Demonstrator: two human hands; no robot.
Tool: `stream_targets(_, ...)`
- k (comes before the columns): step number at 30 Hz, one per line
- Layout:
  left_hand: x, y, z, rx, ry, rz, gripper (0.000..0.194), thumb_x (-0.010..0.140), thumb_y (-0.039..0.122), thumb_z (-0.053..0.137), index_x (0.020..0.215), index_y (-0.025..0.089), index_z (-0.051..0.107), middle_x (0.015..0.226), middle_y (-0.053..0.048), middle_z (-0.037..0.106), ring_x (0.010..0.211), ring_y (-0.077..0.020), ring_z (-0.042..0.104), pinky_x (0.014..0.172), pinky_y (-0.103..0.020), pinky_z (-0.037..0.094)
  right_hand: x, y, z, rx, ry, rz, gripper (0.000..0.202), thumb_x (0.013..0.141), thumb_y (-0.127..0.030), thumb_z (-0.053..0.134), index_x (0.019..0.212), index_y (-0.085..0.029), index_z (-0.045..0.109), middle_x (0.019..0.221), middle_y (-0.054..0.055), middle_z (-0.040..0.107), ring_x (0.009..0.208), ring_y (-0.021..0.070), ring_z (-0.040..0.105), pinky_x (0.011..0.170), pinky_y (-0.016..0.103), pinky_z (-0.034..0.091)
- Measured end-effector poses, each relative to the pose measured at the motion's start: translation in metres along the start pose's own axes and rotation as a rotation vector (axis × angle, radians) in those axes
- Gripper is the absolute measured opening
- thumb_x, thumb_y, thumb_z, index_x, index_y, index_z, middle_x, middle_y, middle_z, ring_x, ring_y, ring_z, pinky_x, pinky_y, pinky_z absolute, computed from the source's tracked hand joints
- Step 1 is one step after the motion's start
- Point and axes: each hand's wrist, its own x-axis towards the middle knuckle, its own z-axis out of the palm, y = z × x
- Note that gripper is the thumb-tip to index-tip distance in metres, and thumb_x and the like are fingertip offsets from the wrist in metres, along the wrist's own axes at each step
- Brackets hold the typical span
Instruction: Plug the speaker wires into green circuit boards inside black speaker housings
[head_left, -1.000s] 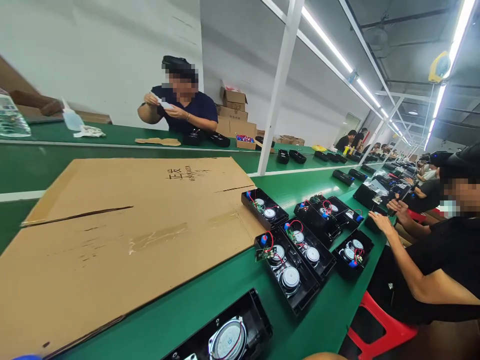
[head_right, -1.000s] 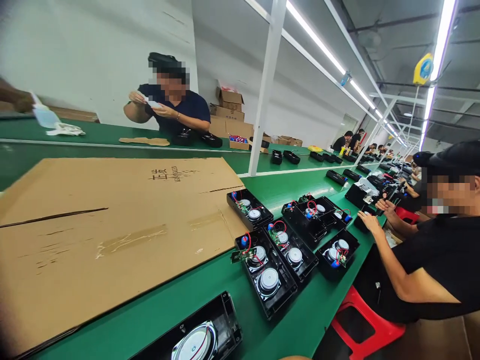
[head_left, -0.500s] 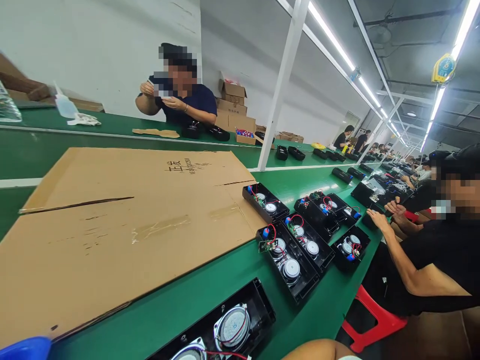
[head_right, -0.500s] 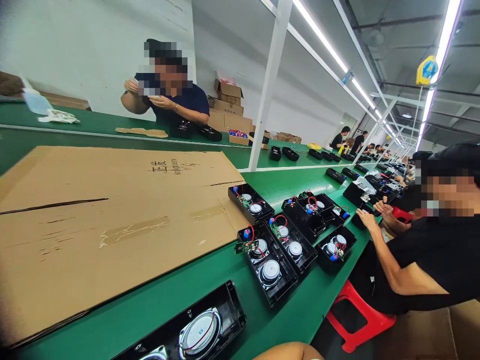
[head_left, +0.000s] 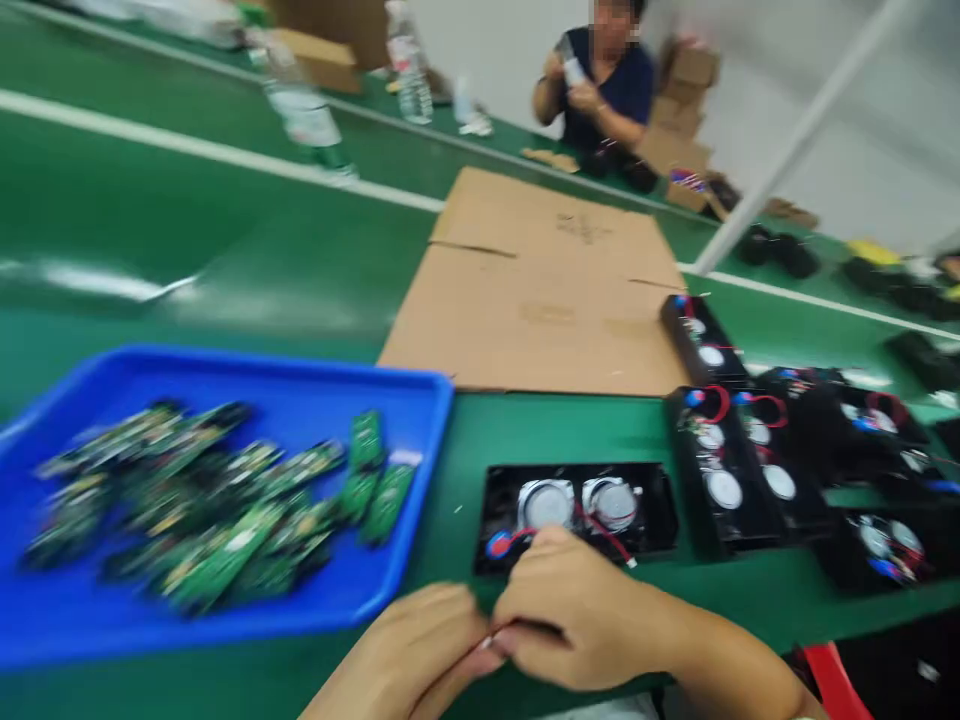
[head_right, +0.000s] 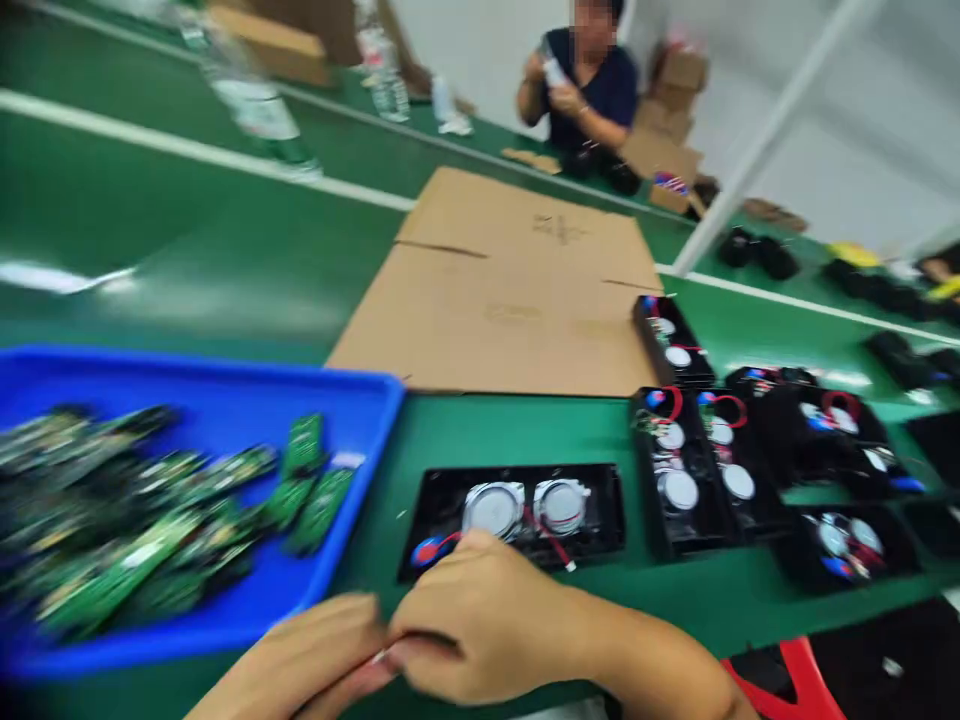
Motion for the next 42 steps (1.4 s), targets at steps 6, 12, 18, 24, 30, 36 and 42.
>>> stream_targets(6,-0.003,0.015,-0.012,0.248,-0.064,-0.011,0.044,0.099,0.023,0.030,0.061,0.016,0.051,0.054,0.002,0.052,0.050,-0.0120,0.042,0.049,-0.028,0.030,-0.002,0.006,0.002,-0.084,0.043,-0.172,0.039,0.094,-0.014,0.034,0.064,-0.013,0.059,0.053,-0.002,0.045,0.055,0.0112,0.034,0.059,0.027,0.029)
stream_targets(12,-0.011,0.018,-0.016,0.203,-0.134,-0.011,0.046,0.099,0.018,0.027,0.064,0.014,0.056,0.057,-0.001,0.056,0.053,-0.0139,0.041,0.051,-0.030,0.029,0.001,0.009,0.008,-0.084,0.073,-0.344,0.029,0.089,-0.009,0.043,0.069,-0.009,0.063,0.049,-0.002,0.044,0.053,0.0120,0.028,0.054,0.029,0.023)
stream_targets(18,-0.011,0.019,-0.009,0.084,-0.100,-0.137,0.047,0.099,0.022,0.023,0.070,0.013,0.059,0.059,-0.003,0.055,0.056,-0.0150,0.043,0.054,-0.029,0.034,0.002,0.009,0.007,0.019,0.029,-0.235,0.025,0.087,-0.007,0.045,0.066,-0.011,0.059,0.051,-0.004,0.039,0.053,0.0110,0.026,0.054,0.029,0.022)
stream_targets(24,-0.005,0.023,-0.003,-0.065,-0.076,-0.215,0.035,0.090,0.011,0.028,0.065,0.016,0.052,0.059,-0.002,0.051,0.055,-0.0147,0.042,0.054,-0.028,0.036,0.003,0.007,0.000,0.223,-0.048,-0.020,0.021,0.086,-0.009,0.043,0.067,-0.016,0.051,0.054,-0.006,0.039,0.051,0.0082,0.033,0.057,0.026,0.026)
stream_targets(30,0.000,0.027,0.001,-0.152,-0.043,-0.316,0.027,0.083,0.008,0.032,0.062,0.020,0.043,0.057,0.001,0.047,0.052,-0.0137,0.039,0.052,-0.027,0.035,0.004,0.009,-0.003,0.291,-0.089,0.028,0.018,0.086,-0.009,0.044,0.071,-0.017,0.049,0.055,-0.006,0.045,0.052,0.0077,0.038,0.059,0.025,0.029)
stream_targets(36,0.001,0.023,-0.001,-0.134,-0.085,-0.321,0.024,0.081,0.007,0.032,0.063,0.021,0.040,0.057,0.002,0.046,0.051,-0.0138,0.038,0.051,-0.027,0.032,0.003,0.010,-0.002,0.277,-0.104,0.014,0.018,0.088,-0.011,0.044,0.072,-0.016,0.051,0.056,-0.006,0.046,0.054,0.0078,0.037,0.060,0.025,0.029)
stream_targets(42,0.000,0.023,-0.002,-0.317,-0.107,-0.493,0.030,0.091,0.017,0.030,0.064,0.020,0.041,0.058,0.004,0.048,0.055,-0.0115,0.045,0.053,-0.022,0.037,0.004,0.010,0.000,0.063,-0.054,-0.078,0.031,0.092,-0.012,0.037,0.064,-0.015,0.052,0.054,-0.004,0.041,0.053,0.0105,0.031,0.057,0.027,0.026)
